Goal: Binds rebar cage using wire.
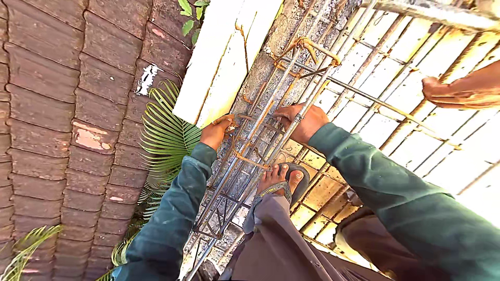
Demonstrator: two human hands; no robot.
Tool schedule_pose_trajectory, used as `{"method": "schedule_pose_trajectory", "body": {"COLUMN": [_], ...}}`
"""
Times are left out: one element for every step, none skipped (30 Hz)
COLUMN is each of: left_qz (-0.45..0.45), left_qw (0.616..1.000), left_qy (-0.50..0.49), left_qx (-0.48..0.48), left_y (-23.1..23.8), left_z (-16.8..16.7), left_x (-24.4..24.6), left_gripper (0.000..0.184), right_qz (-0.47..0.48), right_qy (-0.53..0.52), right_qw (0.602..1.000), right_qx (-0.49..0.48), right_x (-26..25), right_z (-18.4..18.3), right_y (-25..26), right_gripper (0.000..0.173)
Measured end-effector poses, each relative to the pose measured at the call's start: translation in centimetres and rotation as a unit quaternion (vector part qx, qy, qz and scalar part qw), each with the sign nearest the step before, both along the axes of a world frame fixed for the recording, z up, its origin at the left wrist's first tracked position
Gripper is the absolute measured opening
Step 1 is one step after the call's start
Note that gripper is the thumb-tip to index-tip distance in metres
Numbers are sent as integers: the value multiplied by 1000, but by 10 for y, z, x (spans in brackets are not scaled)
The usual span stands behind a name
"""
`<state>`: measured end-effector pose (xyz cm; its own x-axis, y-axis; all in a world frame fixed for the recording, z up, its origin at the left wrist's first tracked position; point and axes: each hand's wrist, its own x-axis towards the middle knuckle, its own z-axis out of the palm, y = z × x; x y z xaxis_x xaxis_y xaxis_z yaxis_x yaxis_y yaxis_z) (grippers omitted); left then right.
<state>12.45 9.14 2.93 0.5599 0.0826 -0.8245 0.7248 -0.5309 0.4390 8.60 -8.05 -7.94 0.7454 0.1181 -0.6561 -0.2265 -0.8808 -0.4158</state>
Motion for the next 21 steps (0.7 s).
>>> {"method": "schedule_pose_trajectory", "body": {"left_qz": [-11, -18, -24, -30, -30, -24, -12, -5, -13, -24, -14, 3, 21, 32, 67, 34, 34, 34, 26, 14, -5], "left_qw": [1000, 1000, 999, 999, 999, 998, 998, 999, 1000, 992, 989, 991, 996, 999, 987, 998, 994, 993, 994, 996, 996], "left_qy": [-4, -1, 4, 6, 8, 14, 23, 31, 6, -97, -107, -97, -72, -4, 139, -21, -101, -113, -102, -93, -90], "left_qx": [5, 12, 21, 30, 42, 58, 63, 42, -8, -71, -102, -95, -45, 21, 54, 50, 17, -3, -10, -9, -9], "left_y": [0, -1, -4, -8, -13, -17, -17, -7, 18, 50, 68, 73, 65, 51, 36, 53, 69, 78, 82, 82, 82], "left_z": [-1, 0, 3, 5, 9, 10, 6, -8, -41, -94, -126, -137, -129, -106, -81, -105, -128, -138, -141, -141, -140], "left_x": [1, 2, 4, 5, 7, 9, 13, 16, 15, 4, 2, 3, 6, 15, 37, 13, 4, 4, 7, 10, 12], "left_gripper": [37, 36, 35, 34, 32, 30, 27, 26, 24, 23, 23, 23, 23, 26, 33, 28, 25, 23, 23, 23, 24], "right_qz": [12, 26, 41, 50, 58, 61, 58, 49, 35, 16, 4, -3, -3, -1, 1, 6, 10, 13, 18, 26, 37], "right_qy": [-5, -8, -12, -11, -7, -7, -13, -20, -21, -13, -10, -9, -7, -9, -19, -30, -35, -35, -39, -40, -38], "right_qw": [1000, 999, 999, 998, 997, 997, 997, 998, 998, 999, 1000, 1000, 1000, 1000, 999, 999, 998, 998, 998, 997, 997], "right_qx": [-10, -19, -29, -35, -42, -46, -47, -44, -38, -26, -13, 1, 12, 23, 33, 39, 43, 47, 51, 53, 54], "right_x": [-1, -1, -1, 0, 1, 1, 0, -2, -4, -6, -8, -9, -9, -8, -7, -6, -4, -3, -2, 0, 2], "right_z": [1, 2, 5, 9, 13, 16, 16, 15, 12, 9, 6, 3, 0, -2, -3, -5, -7, -9, -12, -14, -15], "right_y": [2, 4, 8, 10, 13, 15, 16, 16, 15, 14, 12, 10, 9, 7, 7, 6, 7, 9, 10, 12, 14], "right_gripper": [31, 32, 33, 33, 33, 31, 30, 29, 30, 34, 38, 41, 43, 44, 44, 43, 44, 45, 45, 44, 43]}}
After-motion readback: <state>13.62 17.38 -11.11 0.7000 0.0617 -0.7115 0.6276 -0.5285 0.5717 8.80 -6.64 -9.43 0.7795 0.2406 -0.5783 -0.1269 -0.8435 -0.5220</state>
